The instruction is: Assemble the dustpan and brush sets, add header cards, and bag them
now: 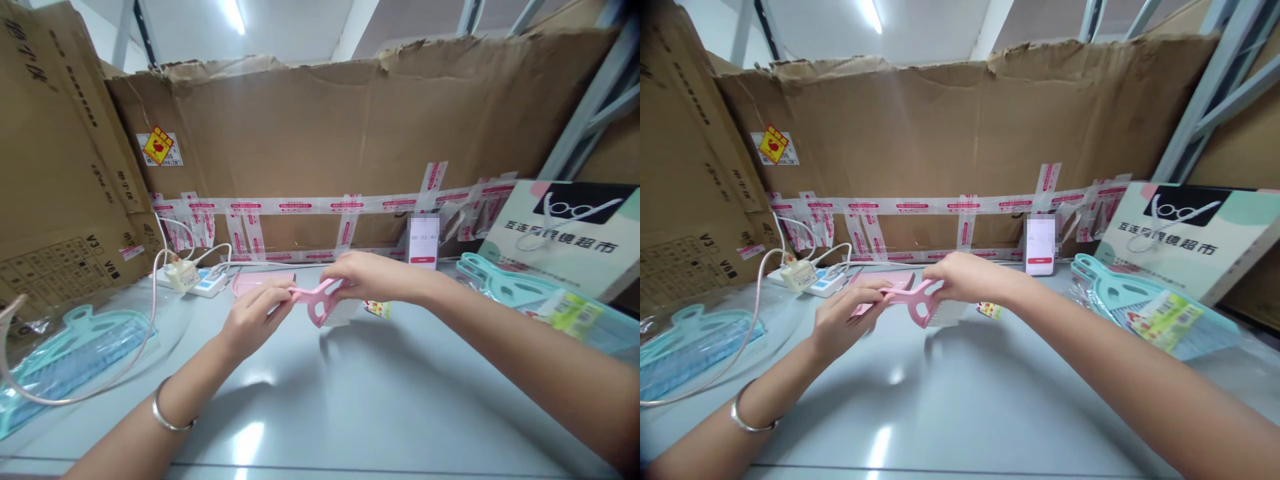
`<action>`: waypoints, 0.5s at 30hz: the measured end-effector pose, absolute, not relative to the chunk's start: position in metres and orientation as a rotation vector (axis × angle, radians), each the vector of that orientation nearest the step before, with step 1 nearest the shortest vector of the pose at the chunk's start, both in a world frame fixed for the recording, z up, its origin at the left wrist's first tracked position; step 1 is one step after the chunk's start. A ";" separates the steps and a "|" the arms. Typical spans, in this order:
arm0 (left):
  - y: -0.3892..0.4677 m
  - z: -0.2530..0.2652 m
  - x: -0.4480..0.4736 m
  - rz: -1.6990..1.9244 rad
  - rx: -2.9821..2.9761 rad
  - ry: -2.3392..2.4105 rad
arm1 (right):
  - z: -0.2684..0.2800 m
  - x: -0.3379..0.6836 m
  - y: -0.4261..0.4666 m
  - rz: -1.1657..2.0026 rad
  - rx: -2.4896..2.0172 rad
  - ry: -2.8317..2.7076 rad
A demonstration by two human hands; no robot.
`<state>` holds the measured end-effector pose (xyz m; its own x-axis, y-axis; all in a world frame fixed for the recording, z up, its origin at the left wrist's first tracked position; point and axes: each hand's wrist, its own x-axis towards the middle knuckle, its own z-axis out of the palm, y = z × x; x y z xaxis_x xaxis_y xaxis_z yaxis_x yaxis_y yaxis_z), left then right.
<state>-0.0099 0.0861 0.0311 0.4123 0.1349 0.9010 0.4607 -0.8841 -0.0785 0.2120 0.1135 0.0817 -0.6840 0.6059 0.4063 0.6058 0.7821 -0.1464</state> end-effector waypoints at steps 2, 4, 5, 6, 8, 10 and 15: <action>0.086 0.034 -0.012 -1.516 -2.401 -0.460 | 0.092 0.216 0.108 0.272 -0.934 -2.663; 0.089 0.038 -0.017 -1.719 -2.409 -0.482 | 0.094 0.227 0.102 0.475 -0.960 -2.599; 0.091 0.041 -0.020 -1.855 -2.365 -0.550 | 0.091 0.235 0.100 0.552 -0.994 -2.485; 0.094 0.044 -0.024 -1.957 -2.307 -0.682 | 0.085 0.244 0.099 0.624 -1.025 -2.350; 0.101 0.050 -0.033 -1.862 -2.239 -1.133 | 0.067 0.262 0.099 0.764 -1.041 -2.039; 0.108 0.053 -0.042 -1.304 -2.257 -1.694 | 0.044 0.274 0.102 0.918 -0.970 -1.712; 0.115 0.040 -0.049 -0.074 -2.241 -2.156 | 0.009 0.276 0.109 1.212 -0.854 -1.224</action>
<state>-0.0485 0.1146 0.0404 0.0384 0.9977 0.0561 0.9992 -0.0390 0.0102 0.2764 0.1091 0.0087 -0.0795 0.9719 0.2213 -0.2116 0.2005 -0.9566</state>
